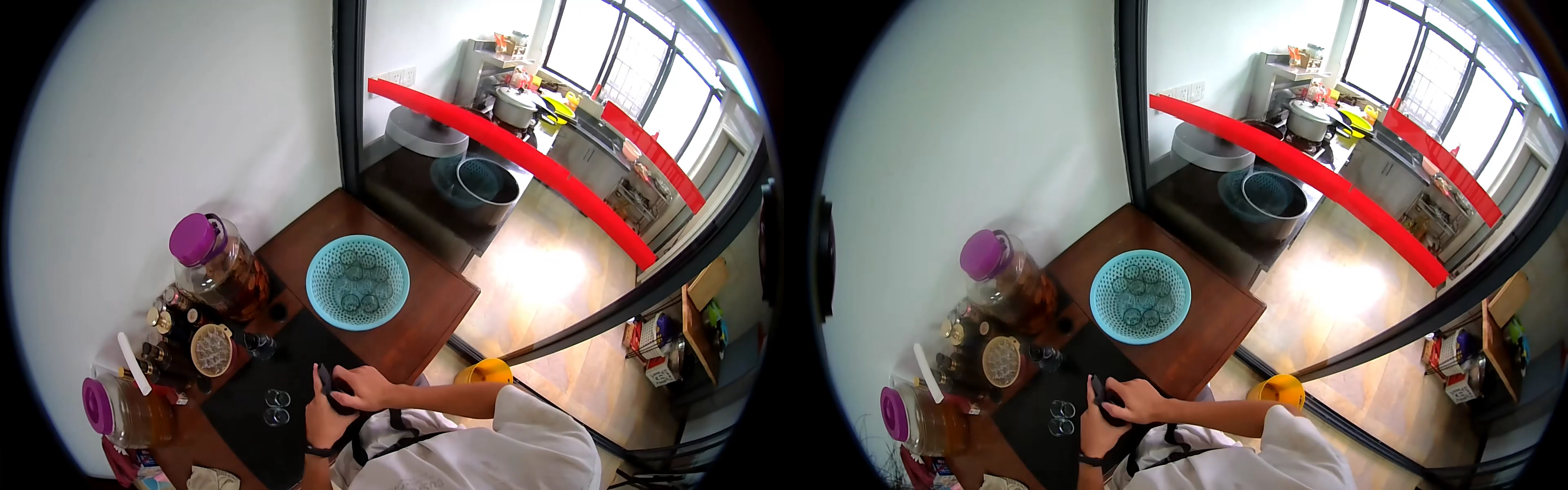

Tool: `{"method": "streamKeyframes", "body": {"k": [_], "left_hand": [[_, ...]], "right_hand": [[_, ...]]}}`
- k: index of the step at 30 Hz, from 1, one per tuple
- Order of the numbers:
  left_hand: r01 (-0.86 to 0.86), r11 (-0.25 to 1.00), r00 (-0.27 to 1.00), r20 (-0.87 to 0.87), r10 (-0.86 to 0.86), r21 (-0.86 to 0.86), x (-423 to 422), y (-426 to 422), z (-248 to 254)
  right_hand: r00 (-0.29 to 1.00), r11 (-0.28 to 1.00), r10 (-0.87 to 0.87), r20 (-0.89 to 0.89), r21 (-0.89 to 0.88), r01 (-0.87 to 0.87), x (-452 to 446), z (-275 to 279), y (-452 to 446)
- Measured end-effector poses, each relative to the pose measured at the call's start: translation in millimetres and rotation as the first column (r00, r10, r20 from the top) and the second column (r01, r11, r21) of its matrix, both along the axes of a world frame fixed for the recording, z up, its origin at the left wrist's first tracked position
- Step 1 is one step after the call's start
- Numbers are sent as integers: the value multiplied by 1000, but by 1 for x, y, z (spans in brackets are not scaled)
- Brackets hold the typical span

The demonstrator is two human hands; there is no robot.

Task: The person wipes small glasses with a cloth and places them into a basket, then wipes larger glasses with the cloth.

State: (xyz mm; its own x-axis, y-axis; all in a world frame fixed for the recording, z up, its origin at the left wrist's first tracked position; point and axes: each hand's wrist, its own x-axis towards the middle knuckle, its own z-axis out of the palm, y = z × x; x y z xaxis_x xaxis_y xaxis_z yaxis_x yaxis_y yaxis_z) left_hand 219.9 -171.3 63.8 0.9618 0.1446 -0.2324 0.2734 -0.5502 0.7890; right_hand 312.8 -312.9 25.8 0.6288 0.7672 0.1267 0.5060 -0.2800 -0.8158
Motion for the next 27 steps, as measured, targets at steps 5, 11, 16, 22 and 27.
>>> {"method": "streamKeyframes", "body": {"k": [5, 11, 16, 22, 27], "left_hand": [[280, 800, 957, 95, -273, -530, -4, 19, -23], [23, 960, 995, 83, -48, 279, 0, -6, -16], [-9, 998, 998, 60, 6, 57, -3, -2, -8], [213, 877, 962, 249, -112, -430, -7, 24, -29], [117, 845, 973, 231, 7, -521, -11, 16, -22]], "right_hand": [[906, 883, 328, 266, 254, -394, 11, 11, -11], [992, 993, -12, -126, -122, -4, -5, 5, 0], [929, 984, -141, -343, -150, 94, -11, -6, 5], [911, 987, 80, -405, 160, -15, -8, -5, -4], [829, 956, 182, -529, 291, -25, -4, -6, -4]]}}
